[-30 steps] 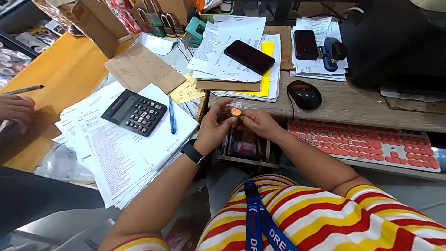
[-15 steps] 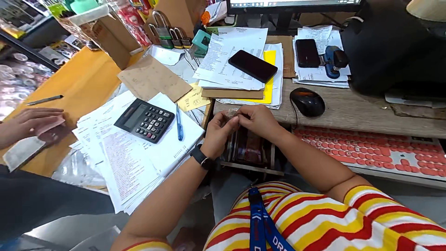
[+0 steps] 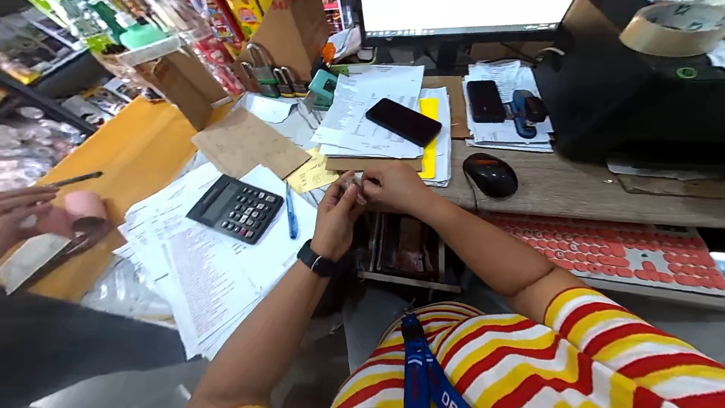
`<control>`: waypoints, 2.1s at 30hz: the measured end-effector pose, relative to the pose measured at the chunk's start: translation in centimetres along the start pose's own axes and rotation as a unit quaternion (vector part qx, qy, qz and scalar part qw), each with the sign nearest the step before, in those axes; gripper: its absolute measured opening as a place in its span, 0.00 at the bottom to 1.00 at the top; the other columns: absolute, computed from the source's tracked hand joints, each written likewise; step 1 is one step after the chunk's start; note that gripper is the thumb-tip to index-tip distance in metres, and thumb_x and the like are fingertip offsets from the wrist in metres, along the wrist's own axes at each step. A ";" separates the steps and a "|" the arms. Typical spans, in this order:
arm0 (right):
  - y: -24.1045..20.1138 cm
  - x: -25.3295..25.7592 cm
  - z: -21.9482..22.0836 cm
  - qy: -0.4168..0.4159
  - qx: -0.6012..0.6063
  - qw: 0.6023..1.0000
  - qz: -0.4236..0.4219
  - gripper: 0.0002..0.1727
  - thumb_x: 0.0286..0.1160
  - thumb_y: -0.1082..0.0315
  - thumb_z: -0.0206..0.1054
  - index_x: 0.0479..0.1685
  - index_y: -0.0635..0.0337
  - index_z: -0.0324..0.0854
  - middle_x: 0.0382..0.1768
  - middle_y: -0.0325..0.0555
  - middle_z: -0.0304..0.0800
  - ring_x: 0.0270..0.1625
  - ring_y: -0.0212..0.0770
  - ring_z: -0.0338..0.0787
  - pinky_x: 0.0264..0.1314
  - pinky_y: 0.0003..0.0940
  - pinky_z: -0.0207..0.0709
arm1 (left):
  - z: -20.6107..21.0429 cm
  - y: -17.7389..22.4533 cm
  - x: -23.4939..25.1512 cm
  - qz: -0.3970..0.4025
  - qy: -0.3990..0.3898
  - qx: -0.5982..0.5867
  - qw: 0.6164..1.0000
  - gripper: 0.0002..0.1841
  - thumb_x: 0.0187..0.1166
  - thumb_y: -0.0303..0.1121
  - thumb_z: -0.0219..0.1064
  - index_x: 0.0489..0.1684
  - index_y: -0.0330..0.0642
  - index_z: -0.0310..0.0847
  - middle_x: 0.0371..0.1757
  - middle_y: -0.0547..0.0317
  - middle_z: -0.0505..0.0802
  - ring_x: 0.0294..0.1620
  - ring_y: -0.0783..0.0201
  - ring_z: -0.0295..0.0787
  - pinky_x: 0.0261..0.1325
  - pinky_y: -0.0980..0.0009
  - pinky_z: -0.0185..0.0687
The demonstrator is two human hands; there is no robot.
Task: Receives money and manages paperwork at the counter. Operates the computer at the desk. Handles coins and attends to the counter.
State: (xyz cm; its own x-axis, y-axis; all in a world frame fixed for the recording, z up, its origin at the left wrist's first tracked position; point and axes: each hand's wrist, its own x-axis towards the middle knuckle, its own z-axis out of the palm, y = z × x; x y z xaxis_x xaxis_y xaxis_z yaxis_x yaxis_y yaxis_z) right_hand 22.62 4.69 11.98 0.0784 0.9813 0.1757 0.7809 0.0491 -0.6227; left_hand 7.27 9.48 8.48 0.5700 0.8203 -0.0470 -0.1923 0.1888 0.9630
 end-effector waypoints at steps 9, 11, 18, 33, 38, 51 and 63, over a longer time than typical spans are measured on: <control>-1.5 1.1 0.0 -0.040 -0.080 0.994 0.069 0.14 0.84 0.68 0.58 0.45 0.67 0.88 0.41 0.62 0.92 0.52 0.63 0.91 0.52 0.63 0.78 | -0.4 -0.2 0.7 -0.070 0.022 -0.118 0.990 0.13 0.94 0.33 0.48 0.70 0.45 0.68 0.51 0.61 0.87 0.51 0.66 0.89 0.60 0.65 0.86; -1.6 0.9 0.8 -0.012 -0.097 0.993 0.062 0.14 0.84 0.68 0.59 0.43 0.69 0.87 0.41 0.64 0.92 0.52 0.64 0.91 0.51 0.64 0.79 | -0.1 -0.2 0.6 -0.073 0.036 -0.148 0.986 0.10 0.94 0.35 0.48 0.60 0.46 0.72 0.46 0.62 0.89 0.48 0.67 0.89 0.60 0.66 0.85; -1.4 0.2 3.8 0.159 -0.091 0.979 -0.094 0.08 0.74 0.74 0.65 0.34 0.69 0.89 0.31 0.59 0.92 0.37 0.59 0.94 0.35 0.57 0.83 | 0.2 0.3 0.3 -0.059 0.092 -0.190 0.976 0.12 0.95 0.41 0.46 0.56 0.47 0.73 0.45 0.64 0.88 0.46 0.70 0.88 0.56 0.70 0.85; -0.5 1.0 5.0 0.188 0.001 0.965 -0.185 0.13 0.71 0.66 0.76 0.48 0.68 0.90 0.60 0.61 0.89 0.64 0.60 0.89 0.64 0.53 0.83 | -0.6 1.2 0.8 -0.024 0.106 -0.265 0.958 0.11 0.95 0.38 0.46 0.51 0.47 0.74 0.39 0.63 0.89 0.39 0.69 0.89 0.49 0.73 0.88; -0.9 1.1 5.2 0.185 -0.032 0.969 -0.162 0.16 0.63 0.66 0.82 0.45 0.68 0.92 0.60 0.61 0.90 0.64 0.63 0.88 0.61 0.56 0.83 | -0.2 1.2 0.7 -0.031 0.127 -0.281 0.951 0.11 0.95 0.37 0.45 0.54 0.46 0.72 0.40 0.62 0.88 0.41 0.68 0.89 0.50 0.72 0.87; 1.1 1.9 -0.7 0.091 -0.023 0.992 -0.083 0.11 0.67 0.68 0.78 0.40 0.70 0.92 0.69 0.63 0.85 0.76 0.64 0.78 0.74 0.59 0.74 | 4.6 1.4 2.7 -0.062 0.118 -0.223 0.966 0.18 0.95 0.40 0.45 0.78 0.47 0.59 0.53 0.58 0.82 0.49 0.65 0.84 0.56 0.67 0.82; 5.6 -0.5 -3.7 0.160 0.000 0.983 -0.085 0.11 0.67 0.69 0.79 0.39 0.72 0.92 0.68 0.64 0.86 0.75 0.65 0.79 0.77 0.57 0.72 | 10.4 0.1 4.4 -0.104 0.114 -0.293 0.944 0.13 0.94 0.42 0.49 0.60 0.44 0.72 0.42 0.61 0.83 0.41 0.68 0.84 0.51 0.72 0.83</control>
State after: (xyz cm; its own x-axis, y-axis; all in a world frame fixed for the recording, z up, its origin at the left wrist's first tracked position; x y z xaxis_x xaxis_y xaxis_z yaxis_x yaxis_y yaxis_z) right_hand 29.24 3.83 11.23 0.1378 0.8501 0.5083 0.7996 0.2073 -0.5636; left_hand 18.09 7.50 11.11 0.4706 0.8144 -0.3395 -0.5417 0.5704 0.6174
